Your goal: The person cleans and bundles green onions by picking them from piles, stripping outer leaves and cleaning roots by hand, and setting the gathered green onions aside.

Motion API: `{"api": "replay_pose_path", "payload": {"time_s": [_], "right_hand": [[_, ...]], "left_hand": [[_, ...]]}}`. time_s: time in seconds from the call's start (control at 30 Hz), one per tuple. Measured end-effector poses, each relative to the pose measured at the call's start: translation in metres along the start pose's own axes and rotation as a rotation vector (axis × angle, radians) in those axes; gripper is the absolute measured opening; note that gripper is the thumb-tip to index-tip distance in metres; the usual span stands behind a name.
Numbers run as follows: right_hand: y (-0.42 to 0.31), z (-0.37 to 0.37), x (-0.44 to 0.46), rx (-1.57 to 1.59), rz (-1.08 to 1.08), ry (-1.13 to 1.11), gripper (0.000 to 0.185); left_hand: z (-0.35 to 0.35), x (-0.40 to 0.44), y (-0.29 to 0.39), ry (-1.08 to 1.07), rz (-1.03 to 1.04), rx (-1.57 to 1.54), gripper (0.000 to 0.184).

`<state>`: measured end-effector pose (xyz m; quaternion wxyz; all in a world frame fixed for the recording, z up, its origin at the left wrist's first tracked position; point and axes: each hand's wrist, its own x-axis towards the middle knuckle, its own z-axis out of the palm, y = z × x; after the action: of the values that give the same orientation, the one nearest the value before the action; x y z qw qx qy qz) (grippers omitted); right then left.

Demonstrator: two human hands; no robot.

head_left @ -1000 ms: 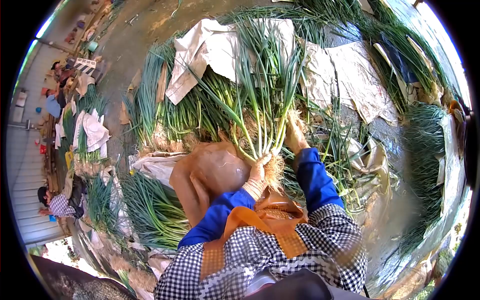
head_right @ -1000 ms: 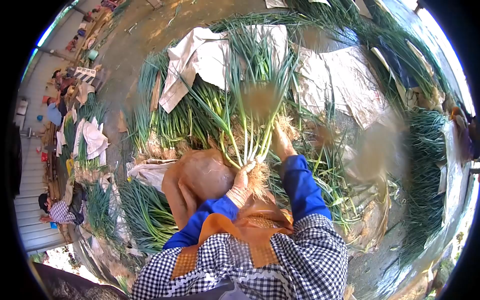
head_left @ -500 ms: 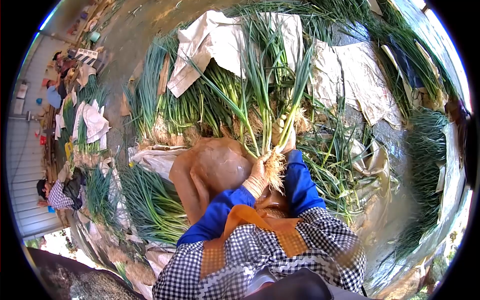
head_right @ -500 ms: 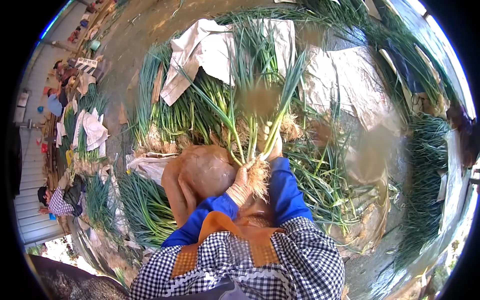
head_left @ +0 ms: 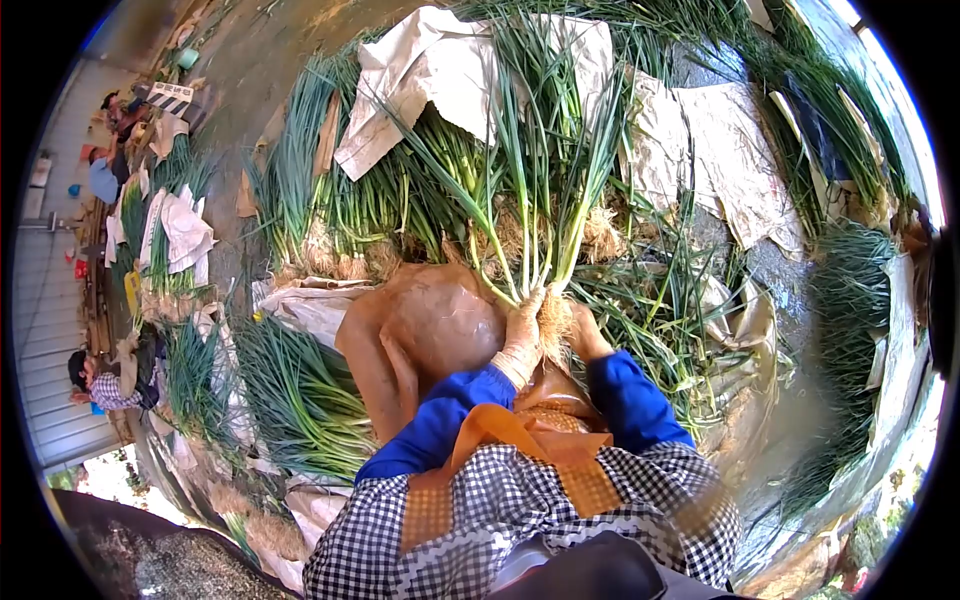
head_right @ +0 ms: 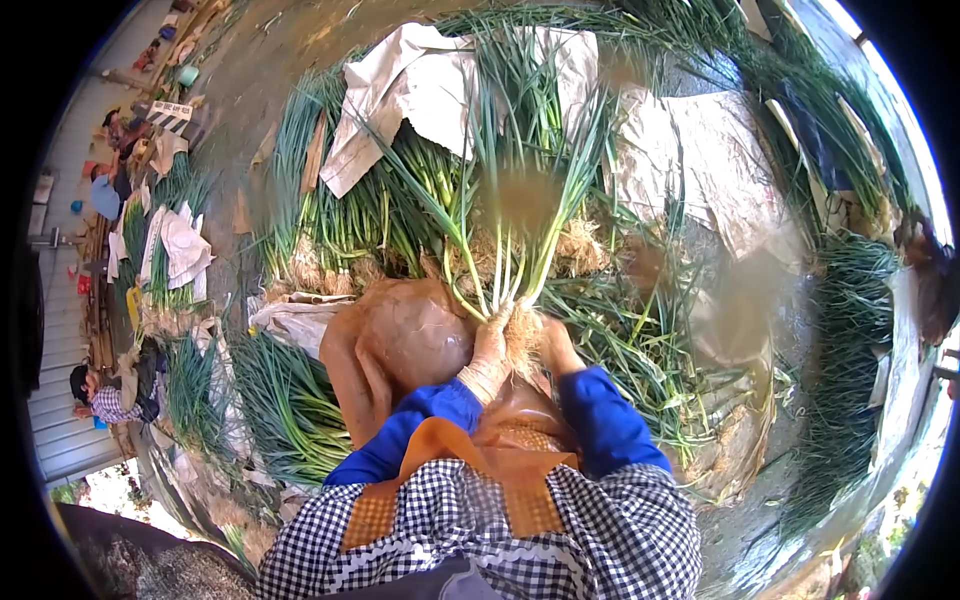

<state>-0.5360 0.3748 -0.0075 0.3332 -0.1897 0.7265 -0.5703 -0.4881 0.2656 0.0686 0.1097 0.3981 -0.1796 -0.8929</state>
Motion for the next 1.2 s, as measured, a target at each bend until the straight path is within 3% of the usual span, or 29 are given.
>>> {"api": "replay_pose_path", "payload": {"time_s": [0.03,0.07,0.1,0.17,0.23,0.3,0.37,0.43,0.57,0.63,0.67,0.7,0.77,0.8,0.83,0.87,0.9,0.93,1.0,1.03,1.07,1.17,1.2], "right_hand": [[0.031,-0.019,-0.019,-0.592,-0.036,-0.140,0.031],[0.036,-0.041,-0.042,-0.882,0.117,-0.318,0.032],[0.037,-0.066,-0.062,-1.167,0.284,-0.502,0.034],[0.055,-0.118,-0.078,-1.428,0.649,-0.622,0.033],[0.047,-0.122,-0.058,-1.128,0.284,-0.161,0.034],[-0.060,-0.085,-0.021,-0.466,-0.104,0.249,0.023],[-0.062,-0.044,0.022,0.286,-0.080,0.270,0.019],[-0.108,-0.025,0.026,0.166,0.081,0.181,0.018],[-0.107,-0.030,0.019,-0.332,-0.348,0.155,0.021],[-0.103,-0.030,0.017,-0.383,-0.127,0.168,0.022],[-0.094,-0.028,0.019,0.099,0.090,0.245,0.022],[-0.073,-0.029,0.028,0.245,0.098,0.343,0.020],[-0.042,-0.046,0.042,0.413,0.107,0.534,0.021],[-0.039,-0.069,0.041,0.118,0.067,0.585,0.021],[-0.044,-0.085,0.040,-0.174,0.026,0.632,0.023],[-0.065,-0.082,0.039,0.126,0.082,0.499,0.023],[-0.097,-0.077,0.034,0.421,0.390,0.315,0.025],[-0.088,-0.060,0.042,0.204,0.059,0.155,0.028],[-0.101,-0.054,0.053,-0.328,-0.081,-0.154,0.041],[-0.091,-0.070,0.078,0.224,0.115,-0.250,0.047],[-0.072,-0.089,0.104,0.222,0.112,-0.252,0.047],[0.012,-0.135,0.174,-0.782,0.354,0.398,0.056],[0.033,-0.133,0.187,-0.789,0.486,0.294,0.055]], "left_hand": [[-0.002,0.001,0.003,-0.050,-0.047,-0.018,0.017],[-0.001,0.005,0.005,-0.036,-0.006,-0.045,0.016],[-0.001,0.005,0.005,-0.019,0.030,-0.074,0.016],[0.003,0.004,0.004,0.002,-0.004,-0.071,0.014],[0.000,0.000,0.002,-0.072,-0.081,-0.067,0.014],[0.007,-0.002,0.003,-0.067,-0.113,-0.039,0.016],[0.003,0.004,0.002,-0.143,-0.161,-0.014,0.017],[0.001,0.002,0.007,-0.113,-0.264,0.108,0.018],[0.001,0.006,0.020,-0.201,-0.464,0.036,0.027],[-0.003,0.009,0.013,-0.179,-0.454,0.046,0.026],[-0.004,0.011,0.012,-0.163,-0.431,0.058,0.026],[-0.008,0.015,0.012,-0.154,-0.424,0.023,0.023],[-0.018,0.023,0.007,-0.096,-0.127,-0.026,0.021],[-0.016,0.009,0.024,-0.193,-0.170,-0.055,0.023],[0.030,-0.032,0.047,-0.236,-0.213,-0.138,0.026],[0.030,-0.029,0.047,-0.282,-0.260,-0.130,0.027],[0.028,-0.026,0.045,-0.325,-0.305,-0.131,0.029],[0.017,-0.021,0.042,-0.275,-0.336,0.005,0.031],[0.006,-0.005,0.028,-0.245,-0.328,0.005,0.033],[0.000,0.003,0.023,-0.285,-0.279,-0.079,0.032],[0.018,-0.017,0.042,-0.246,-0.226,-0.111,0.032],[0.019,-0.035,0.078,-0.284,-0.011,-0.054,0.041],[0.009,-0.031,0.090,-0.247,0.043,0.038,0.043]]}}
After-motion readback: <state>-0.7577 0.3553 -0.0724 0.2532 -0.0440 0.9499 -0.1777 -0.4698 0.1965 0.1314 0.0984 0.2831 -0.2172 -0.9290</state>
